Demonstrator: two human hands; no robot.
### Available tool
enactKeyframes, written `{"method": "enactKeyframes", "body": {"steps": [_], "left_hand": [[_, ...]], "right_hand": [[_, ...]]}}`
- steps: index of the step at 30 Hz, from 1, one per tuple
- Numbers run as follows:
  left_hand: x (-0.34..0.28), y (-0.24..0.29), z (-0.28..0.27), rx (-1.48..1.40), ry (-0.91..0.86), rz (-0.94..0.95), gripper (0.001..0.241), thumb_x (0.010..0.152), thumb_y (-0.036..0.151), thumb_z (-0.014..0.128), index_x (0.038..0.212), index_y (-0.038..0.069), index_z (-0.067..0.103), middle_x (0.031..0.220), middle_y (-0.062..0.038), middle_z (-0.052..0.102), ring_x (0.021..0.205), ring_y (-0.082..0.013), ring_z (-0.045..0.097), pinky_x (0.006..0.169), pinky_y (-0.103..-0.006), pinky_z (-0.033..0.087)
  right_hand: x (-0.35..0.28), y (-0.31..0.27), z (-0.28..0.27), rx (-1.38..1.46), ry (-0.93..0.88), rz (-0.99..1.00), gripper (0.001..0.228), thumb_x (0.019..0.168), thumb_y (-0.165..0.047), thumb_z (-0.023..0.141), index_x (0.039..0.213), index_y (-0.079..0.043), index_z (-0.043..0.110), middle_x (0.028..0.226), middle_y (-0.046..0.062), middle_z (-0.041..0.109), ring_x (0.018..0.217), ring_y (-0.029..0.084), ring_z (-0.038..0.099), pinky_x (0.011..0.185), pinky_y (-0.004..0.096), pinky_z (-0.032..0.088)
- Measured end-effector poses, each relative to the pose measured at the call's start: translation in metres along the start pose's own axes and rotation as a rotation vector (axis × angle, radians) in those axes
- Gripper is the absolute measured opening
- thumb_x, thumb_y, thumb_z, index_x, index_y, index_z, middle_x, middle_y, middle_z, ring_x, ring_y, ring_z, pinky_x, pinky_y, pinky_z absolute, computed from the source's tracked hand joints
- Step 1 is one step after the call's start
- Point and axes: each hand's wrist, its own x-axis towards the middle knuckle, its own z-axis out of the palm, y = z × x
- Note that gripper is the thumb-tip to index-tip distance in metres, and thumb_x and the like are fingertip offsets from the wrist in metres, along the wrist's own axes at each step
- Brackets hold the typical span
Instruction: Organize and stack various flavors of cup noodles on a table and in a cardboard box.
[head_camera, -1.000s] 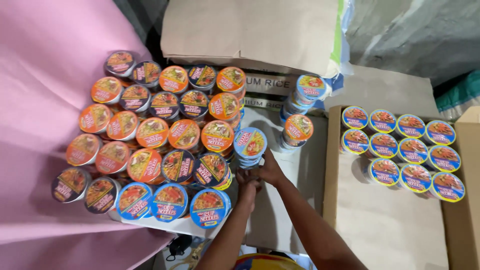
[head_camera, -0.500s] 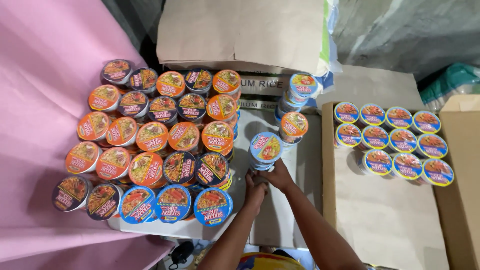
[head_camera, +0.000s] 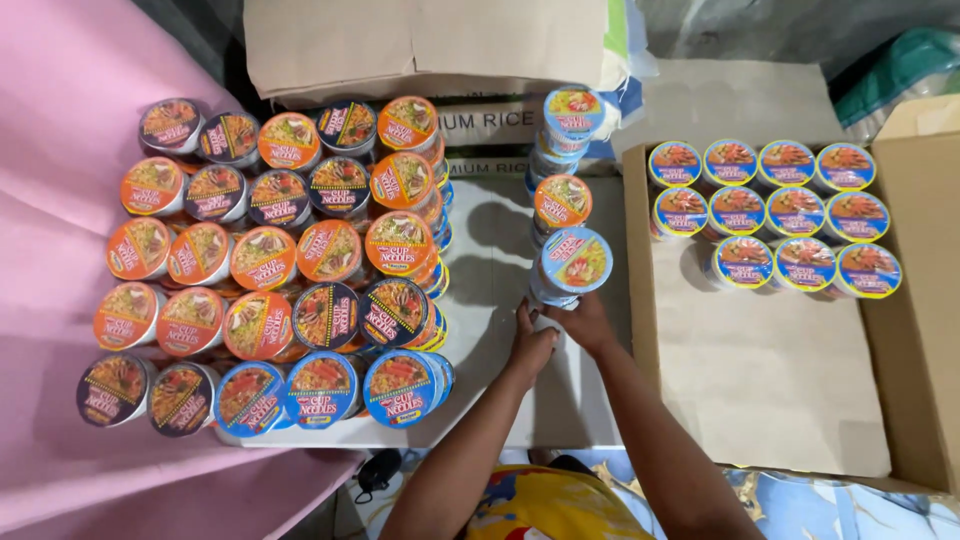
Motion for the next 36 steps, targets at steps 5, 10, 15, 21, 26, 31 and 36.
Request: {"method": "enactKeyframes", "body": {"steps": [5, 10, 15, 21, 26, 31, 36], "left_hand": [[0.001, 0.003, 0.009, -0.034, -0.007, 0.012, 0.098, 0.076, 0.006, 0.056, 0.162, 0.024, 0.012, 0.158, 0.001, 0.042, 0.120, -0.0201, 0.056, 0.078, -0.0363, 0.052], [-0.002, 0.011, 0.013, -0.040, 0.004, -0.012, 0.098, 0.075, 0.004, 0.055, 0.161, 0.024, 0.011, 0.159, 0.004, 0.037, 0.118, -0.0207, 0.056, 0.075, -0.0359, 0.051], [-0.002, -0.019, -0.001, 0.028, 0.012, 0.085, 0.080, 0.080, 0.009, 0.060, 0.154, 0.018, 0.033, 0.145, -0.006, 0.051, 0.106, -0.0199, 0.061, 0.075, -0.0366, 0.053], [-0.055, -0.058, -0.057, 0.049, -0.136, -0.021, 0.040, 0.093, 0.022, 0.056, 0.132, 0.014, 0.059, 0.128, -0.006, 0.064, 0.105, -0.0157, 0.066, 0.084, -0.0346, 0.052], [-0.116, -0.106, -0.131, -0.049, -0.101, -0.117, 0.036, 0.095, 0.026, 0.055, 0.129, 0.015, 0.061, 0.123, -0.003, 0.069, 0.104, -0.0162, 0.067, 0.084, -0.0348, 0.052], [-0.129, -0.154, -0.217, -0.261, 0.073, -0.075, 0.041, 0.093, 0.031, 0.061, 0.128, 0.010, 0.059, 0.122, -0.007, 0.068, 0.106, -0.0224, 0.067, 0.085, -0.0395, 0.053], [-0.120, -0.150, -0.250, -0.403, 0.187, 0.104, 0.068, 0.093, 0.048, 0.054, 0.151, 0.016, 0.038, 0.150, -0.006, 0.047, 0.136, -0.0269, 0.051, 0.102, -0.0491, 0.048]], "right_hand": [[0.003, -0.002, -0.009, -0.044, 0.016, 0.070, 0.069, 0.074, -0.011, 0.087, 0.135, -0.004, 0.055, 0.128, 0.007, 0.067, 0.118, 0.019, 0.062, 0.101, 0.037, 0.051], [0.004, -0.017, -0.011, 0.011, -0.050, -0.037, 0.069, 0.074, -0.007, 0.087, 0.136, -0.002, 0.055, 0.130, 0.009, 0.066, 0.122, 0.020, 0.061, 0.104, 0.038, 0.049], [0.000, -0.004, -0.013, -0.034, 0.008, 0.106, 0.075, 0.072, -0.008, 0.085, 0.138, -0.002, 0.049, 0.136, 0.013, 0.060, 0.124, 0.023, 0.060, 0.102, 0.042, 0.054], [-0.031, -0.008, -0.001, -0.086, 0.127, 0.186, 0.105, 0.070, -0.006, 0.089, 0.152, 0.002, 0.024, 0.155, 0.020, 0.039, 0.138, 0.033, 0.044, 0.103, 0.042, 0.048], [-0.081, -0.041, 0.025, -0.061, 0.183, 0.377, 0.103, 0.074, -0.013, 0.086, 0.150, 0.008, 0.020, 0.147, 0.026, 0.044, 0.127, 0.035, 0.059, 0.096, 0.040, 0.055], [-0.100, -0.083, 0.075, -0.032, 0.055, 0.453, 0.098, 0.075, -0.022, 0.081, 0.150, 0.004, 0.024, 0.145, 0.023, 0.047, 0.123, 0.034, 0.062, 0.097, 0.042, 0.055], [-0.103, -0.079, 0.149, 0.090, -0.321, 0.489, 0.075, 0.092, -0.058, 0.054, 0.150, -0.011, 0.043, 0.153, 0.011, 0.048, 0.145, 0.028, 0.041, 0.115, 0.049, 0.035]]}}
